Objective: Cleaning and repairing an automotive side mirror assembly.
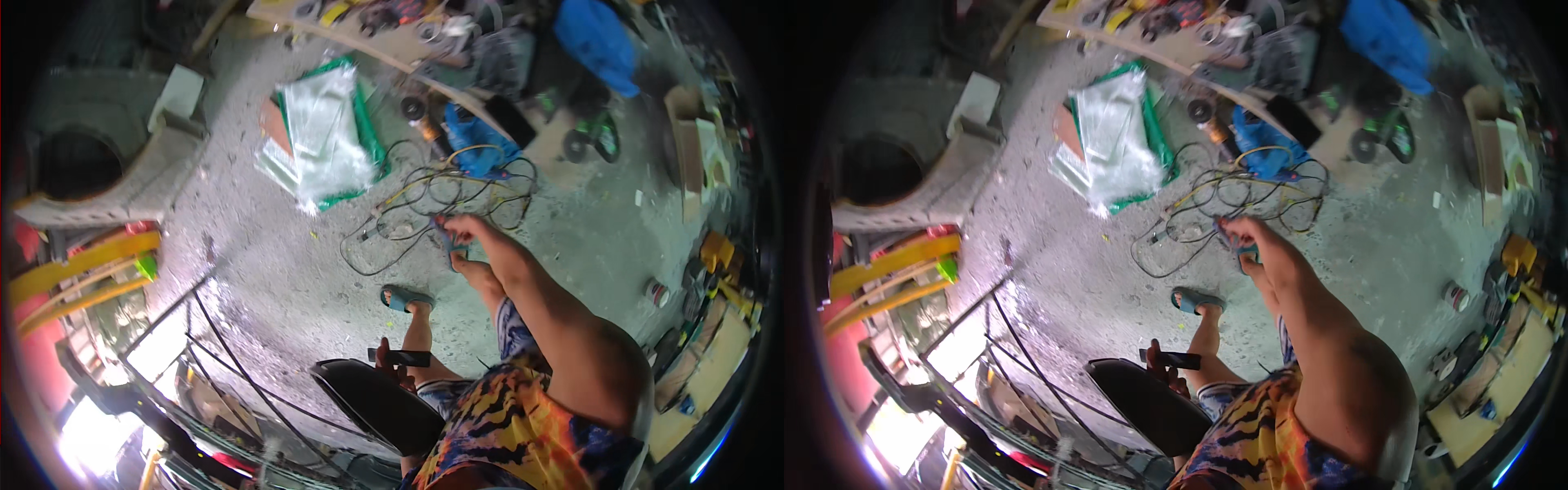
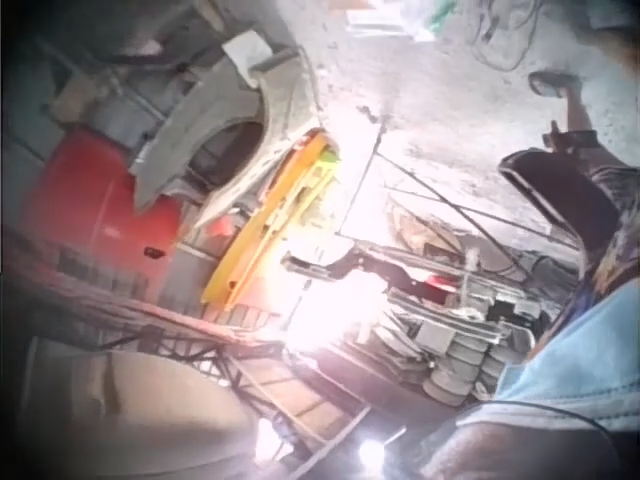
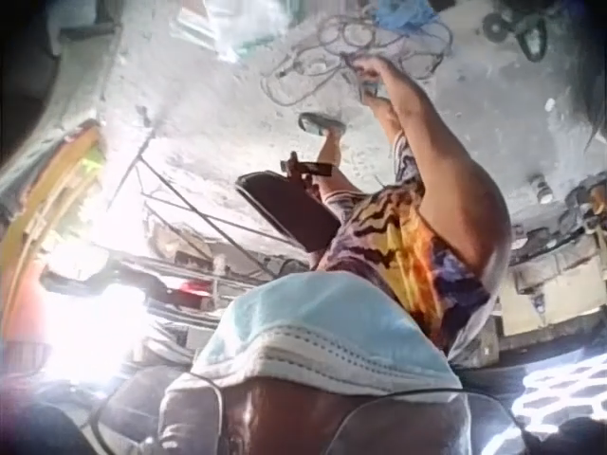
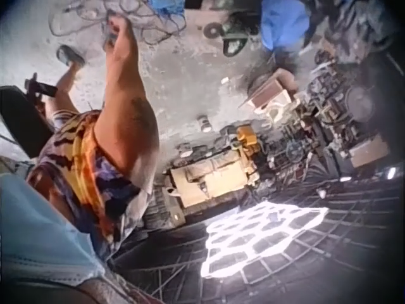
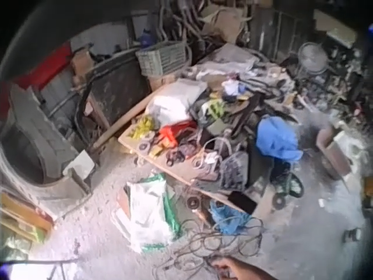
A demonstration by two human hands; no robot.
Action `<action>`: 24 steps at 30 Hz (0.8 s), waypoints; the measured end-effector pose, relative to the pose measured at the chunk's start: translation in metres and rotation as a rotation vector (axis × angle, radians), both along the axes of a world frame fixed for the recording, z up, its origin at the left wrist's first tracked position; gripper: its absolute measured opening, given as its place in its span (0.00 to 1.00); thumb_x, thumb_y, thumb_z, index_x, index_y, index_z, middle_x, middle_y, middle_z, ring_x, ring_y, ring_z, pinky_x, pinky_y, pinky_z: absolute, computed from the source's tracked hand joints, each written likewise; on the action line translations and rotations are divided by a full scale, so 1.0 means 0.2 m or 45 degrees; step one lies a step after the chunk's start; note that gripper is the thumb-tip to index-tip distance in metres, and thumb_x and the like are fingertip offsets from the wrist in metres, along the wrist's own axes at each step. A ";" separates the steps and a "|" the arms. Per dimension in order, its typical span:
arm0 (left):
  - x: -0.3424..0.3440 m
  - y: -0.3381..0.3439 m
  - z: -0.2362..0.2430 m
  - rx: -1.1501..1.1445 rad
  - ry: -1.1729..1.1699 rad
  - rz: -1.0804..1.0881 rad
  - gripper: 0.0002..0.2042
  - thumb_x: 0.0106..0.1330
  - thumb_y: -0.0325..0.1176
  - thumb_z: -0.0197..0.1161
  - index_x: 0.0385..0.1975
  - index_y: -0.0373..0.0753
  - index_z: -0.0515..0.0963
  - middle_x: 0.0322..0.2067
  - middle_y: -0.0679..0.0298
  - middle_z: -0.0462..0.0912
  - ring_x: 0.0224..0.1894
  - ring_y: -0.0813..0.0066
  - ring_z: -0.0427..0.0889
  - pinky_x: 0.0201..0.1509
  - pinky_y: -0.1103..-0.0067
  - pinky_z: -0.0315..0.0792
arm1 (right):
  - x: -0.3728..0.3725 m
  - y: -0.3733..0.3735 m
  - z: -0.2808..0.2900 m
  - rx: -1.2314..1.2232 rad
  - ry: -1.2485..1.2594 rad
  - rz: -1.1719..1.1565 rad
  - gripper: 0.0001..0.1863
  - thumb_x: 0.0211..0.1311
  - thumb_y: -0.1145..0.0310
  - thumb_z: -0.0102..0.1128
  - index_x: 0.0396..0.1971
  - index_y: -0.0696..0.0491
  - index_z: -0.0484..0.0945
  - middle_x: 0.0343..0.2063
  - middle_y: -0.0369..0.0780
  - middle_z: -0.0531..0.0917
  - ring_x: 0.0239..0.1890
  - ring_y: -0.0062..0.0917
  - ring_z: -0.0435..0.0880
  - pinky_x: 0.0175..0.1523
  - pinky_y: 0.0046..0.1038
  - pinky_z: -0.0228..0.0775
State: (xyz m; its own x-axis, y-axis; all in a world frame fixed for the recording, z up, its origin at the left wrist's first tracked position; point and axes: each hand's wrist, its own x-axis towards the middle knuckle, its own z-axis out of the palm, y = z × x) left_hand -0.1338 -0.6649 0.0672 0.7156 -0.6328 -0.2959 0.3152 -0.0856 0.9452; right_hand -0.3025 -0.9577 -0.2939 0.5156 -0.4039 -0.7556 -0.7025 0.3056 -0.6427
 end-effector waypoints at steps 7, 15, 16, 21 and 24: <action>-0.42 -0.03 0.64 -0.018 -0.202 -0.154 0.31 0.69 0.39 0.54 0.71 0.42 0.55 0.63 0.59 0.66 0.62 0.76 0.68 0.49 0.87 0.69 | -0.46 0.39 1.36 0.421 -0.237 0.345 0.19 0.64 0.58 0.50 0.45 0.57 0.75 0.32 0.43 0.84 0.28 0.30 0.85 0.33 0.34 0.78; -0.94 0.13 0.73 -0.060 -0.245 -0.171 0.31 0.69 0.38 0.54 0.71 0.42 0.55 0.65 0.59 0.65 0.63 0.75 0.67 0.50 0.87 0.69 | -1.30 0.34 2.19 0.676 -0.890 0.027 0.29 0.64 0.58 0.60 0.62 0.50 0.65 0.31 0.41 0.84 0.30 0.23 0.84 0.32 0.22 0.74; -1.02 0.15 0.72 -0.050 -0.231 -0.142 0.31 0.69 0.38 0.54 0.71 0.42 0.55 0.65 0.58 0.65 0.64 0.75 0.67 0.50 0.86 0.69 | -1.26 0.35 2.14 0.785 -1.077 -0.088 0.30 0.64 0.55 0.61 0.61 0.53 0.67 0.28 0.40 0.84 0.30 0.22 0.84 0.31 0.21 0.73; -1.40 -0.32 1.03 0.061 -0.059 -0.291 0.30 0.68 0.28 0.48 0.71 0.39 0.53 0.72 0.62 0.54 0.58 0.79 0.64 0.49 0.83 0.58 | -1.24 0.12 2.02 0.409 -0.854 -0.106 0.19 0.57 0.69 0.69 0.46 0.56 0.75 0.37 0.37 0.83 0.33 0.20 0.82 0.42 0.24 0.75; -1.22 -0.25 0.81 0.094 -0.224 -0.198 0.29 0.66 0.24 0.45 0.70 0.39 0.56 0.70 0.60 0.58 0.67 0.74 0.60 0.66 0.77 0.59 | -0.92 0.13 1.84 0.449 -0.982 -0.133 0.23 0.55 0.67 0.71 0.49 0.54 0.73 0.37 0.36 0.82 0.31 0.17 0.80 0.38 0.22 0.74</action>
